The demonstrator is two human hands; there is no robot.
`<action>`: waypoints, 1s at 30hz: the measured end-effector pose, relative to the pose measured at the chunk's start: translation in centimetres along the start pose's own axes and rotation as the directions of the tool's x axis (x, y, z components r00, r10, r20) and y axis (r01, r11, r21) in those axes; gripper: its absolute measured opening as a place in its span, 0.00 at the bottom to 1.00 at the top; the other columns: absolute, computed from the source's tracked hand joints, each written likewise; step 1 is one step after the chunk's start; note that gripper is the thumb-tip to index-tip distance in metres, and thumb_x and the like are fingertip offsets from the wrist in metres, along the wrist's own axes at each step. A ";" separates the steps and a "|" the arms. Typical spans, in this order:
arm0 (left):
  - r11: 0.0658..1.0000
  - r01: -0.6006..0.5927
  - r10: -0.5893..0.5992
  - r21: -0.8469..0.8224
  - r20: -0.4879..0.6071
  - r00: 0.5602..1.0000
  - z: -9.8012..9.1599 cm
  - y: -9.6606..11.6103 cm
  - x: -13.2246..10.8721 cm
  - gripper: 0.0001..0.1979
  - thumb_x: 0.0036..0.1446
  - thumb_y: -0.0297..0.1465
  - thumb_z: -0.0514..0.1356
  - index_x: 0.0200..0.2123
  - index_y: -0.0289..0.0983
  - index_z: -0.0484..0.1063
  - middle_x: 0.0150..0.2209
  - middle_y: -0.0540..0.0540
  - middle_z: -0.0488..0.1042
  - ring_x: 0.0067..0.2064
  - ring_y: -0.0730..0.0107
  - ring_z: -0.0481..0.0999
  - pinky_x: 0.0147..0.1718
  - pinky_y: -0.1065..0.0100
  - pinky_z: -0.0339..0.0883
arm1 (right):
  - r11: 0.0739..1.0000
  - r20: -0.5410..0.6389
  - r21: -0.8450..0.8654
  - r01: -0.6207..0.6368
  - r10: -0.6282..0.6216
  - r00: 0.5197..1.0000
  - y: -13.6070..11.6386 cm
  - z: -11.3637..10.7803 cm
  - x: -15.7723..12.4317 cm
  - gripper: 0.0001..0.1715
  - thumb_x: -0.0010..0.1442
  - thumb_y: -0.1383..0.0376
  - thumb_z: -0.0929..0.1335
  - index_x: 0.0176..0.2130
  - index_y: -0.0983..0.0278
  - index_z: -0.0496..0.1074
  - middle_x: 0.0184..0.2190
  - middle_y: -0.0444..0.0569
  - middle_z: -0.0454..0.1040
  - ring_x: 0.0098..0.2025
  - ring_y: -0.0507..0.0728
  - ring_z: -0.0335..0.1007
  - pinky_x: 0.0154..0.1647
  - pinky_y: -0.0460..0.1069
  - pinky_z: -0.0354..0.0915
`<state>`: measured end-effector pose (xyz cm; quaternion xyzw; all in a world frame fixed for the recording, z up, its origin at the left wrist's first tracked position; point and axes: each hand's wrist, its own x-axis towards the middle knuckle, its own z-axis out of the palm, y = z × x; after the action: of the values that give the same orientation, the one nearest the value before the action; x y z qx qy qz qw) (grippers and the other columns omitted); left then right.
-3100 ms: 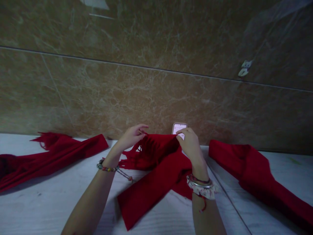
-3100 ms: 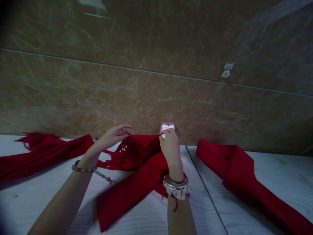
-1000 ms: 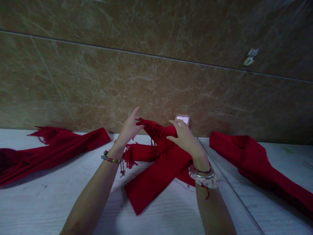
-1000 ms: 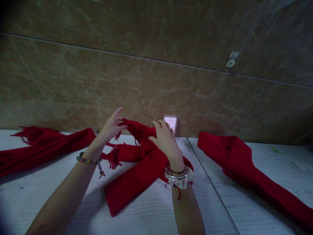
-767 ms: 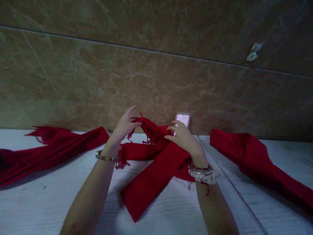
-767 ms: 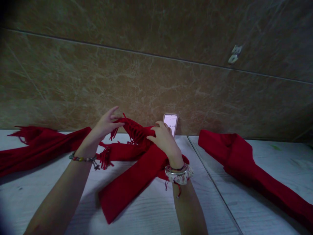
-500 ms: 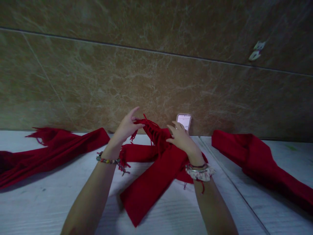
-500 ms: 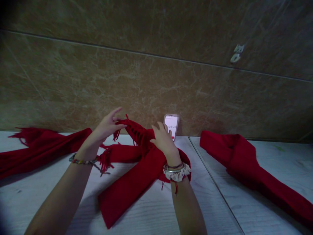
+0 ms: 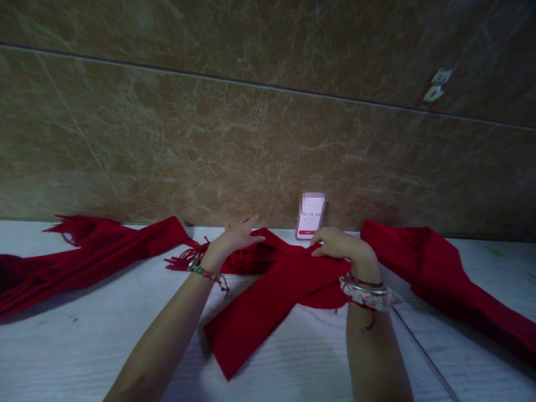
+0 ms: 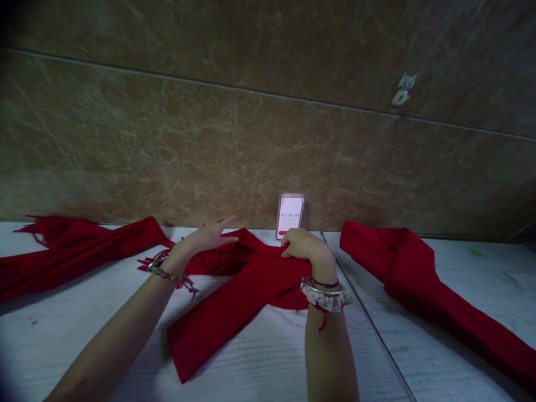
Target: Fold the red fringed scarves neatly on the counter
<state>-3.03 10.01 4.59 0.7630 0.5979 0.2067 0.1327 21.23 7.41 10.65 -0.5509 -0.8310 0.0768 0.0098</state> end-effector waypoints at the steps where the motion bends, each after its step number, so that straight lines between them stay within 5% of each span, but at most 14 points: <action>1: 0.998 0.029 -0.030 0.056 0.013 0.999 1.0 0.4 0.2 0.31 0.46 0.37 0.61 0.54 0.38 0.60 0.54 0.32 0.63 0.55 0.45 0.61 0.50 0.45 0.48 | 1.000 -0.002 0.002 0.012 -0.012 1.000 0.5 -0.3 -0.5 0.09 0.44 0.73 0.70 0.26 0.61 0.77 0.28 0.46 0.77 0.32 0.55 0.72 0.33 0.47 0.65; 5: 0.983 0.110 -0.114 0.146 0.022 0.993 2.4 -0.1 0.7 0.24 0.47 0.26 0.59 0.50 0.36 0.66 0.44 0.35 0.73 0.48 0.50 0.70 0.46 0.53 0.59 | 0.997 -0.029 -0.015 -0.074 0.073 0.997 2.8 -1.1 -2.4 0.13 0.44 0.76 0.67 0.25 0.61 0.77 0.28 0.47 0.77 0.33 0.56 0.72 0.35 0.47 0.65; 11: 0.949 0.257 -0.208 0.185 -0.247 0.946 -3.3 -2.5 0.1 0.23 0.50 0.20 0.49 0.51 0.31 0.65 0.46 0.35 0.72 0.49 0.56 0.70 0.47 0.63 0.60 | 0.934 -0.079 -0.055 -0.353 0.349 0.934 4.4 -2.1 -3.7 0.23 0.44 0.82 0.60 0.28 0.65 0.78 0.33 0.51 0.77 0.36 0.56 0.72 0.36 0.45 0.64; 14: 0.882 0.414 -0.311 0.225 -0.383 0.870 -5.7 -2.9 -0.6 0.24 0.51 0.21 0.49 0.53 0.34 0.64 0.43 0.37 0.74 0.46 0.54 0.72 0.44 0.61 0.64 | 0.960 -0.213 -0.087 -0.265 0.242 0.947 3.2 -2.1 -2.5 0.22 0.49 0.80 0.59 0.36 0.67 0.76 0.40 0.54 0.75 0.43 0.57 0.70 0.43 0.47 0.62; 19: 0.929 0.300 -0.226 0.217 -0.310 0.923 -6.3 -1.7 -0.9 0.20 0.52 0.27 0.53 0.50 0.36 0.67 0.44 0.42 0.74 0.46 0.59 0.72 0.46 0.66 0.63 | 0.996 -0.225 -0.029 0.082 -0.086 0.970 -1.4 1.0 1.8 0.15 0.57 0.68 0.62 0.41 0.67 0.73 0.44 0.53 0.72 0.47 0.56 0.66 0.46 0.47 0.60; 22: 0.965 0.237 -0.181 0.115 -0.362 0.914 -6.6 -0.3 -1.0 0.19 0.52 0.28 0.53 0.49 0.36 0.68 0.41 0.45 0.75 0.44 0.62 0.73 0.45 0.67 0.64 | 0.991 -0.173 -0.068 0.112 -0.122 0.977 -4.4 3.8 3.9 0.19 0.56 0.60 0.64 0.43 0.68 0.71 0.46 0.56 0.69 0.47 0.59 0.65 0.45 0.50 0.62; 25: 0.983 0.183 -0.158 0.002 -0.490 0.857 -7.4 0.4 -1.5 0.19 0.50 0.28 0.54 0.48 0.37 0.69 0.41 0.47 0.75 0.42 0.65 0.73 0.43 0.69 0.64 | 0.984 -0.161 -0.126 0.122 -0.142 0.977 -6.1 5.5 4.8 0.17 0.55 0.61 0.66 0.41 0.69 0.72 0.44 0.57 0.70 0.46 0.61 0.65 0.44 0.52 0.61; 30: 0.980 0.188 -0.187 -0.066 -0.636 0.748 -8.8 -0.3 -2.3 0.19 0.50 0.28 0.55 0.47 0.38 0.69 0.38 0.48 0.75 0.40 0.68 0.73 0.42 0.70 0.64 | 0.995 -0.282 -0.097 0.030 -0.056 0.958 -4.9 5.0 5.2 0.12 0.57 0.69 0.61 0.37 0.68 0.73 0.39 0.56 0.72 0.42 0.58 0.67 0.42 0.51 0.62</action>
<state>-7.87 7.47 11.85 0.5833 0.6810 0.4387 -0.0597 14.18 9.69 6.06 -0.5379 -0.8353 -0.0417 0.1053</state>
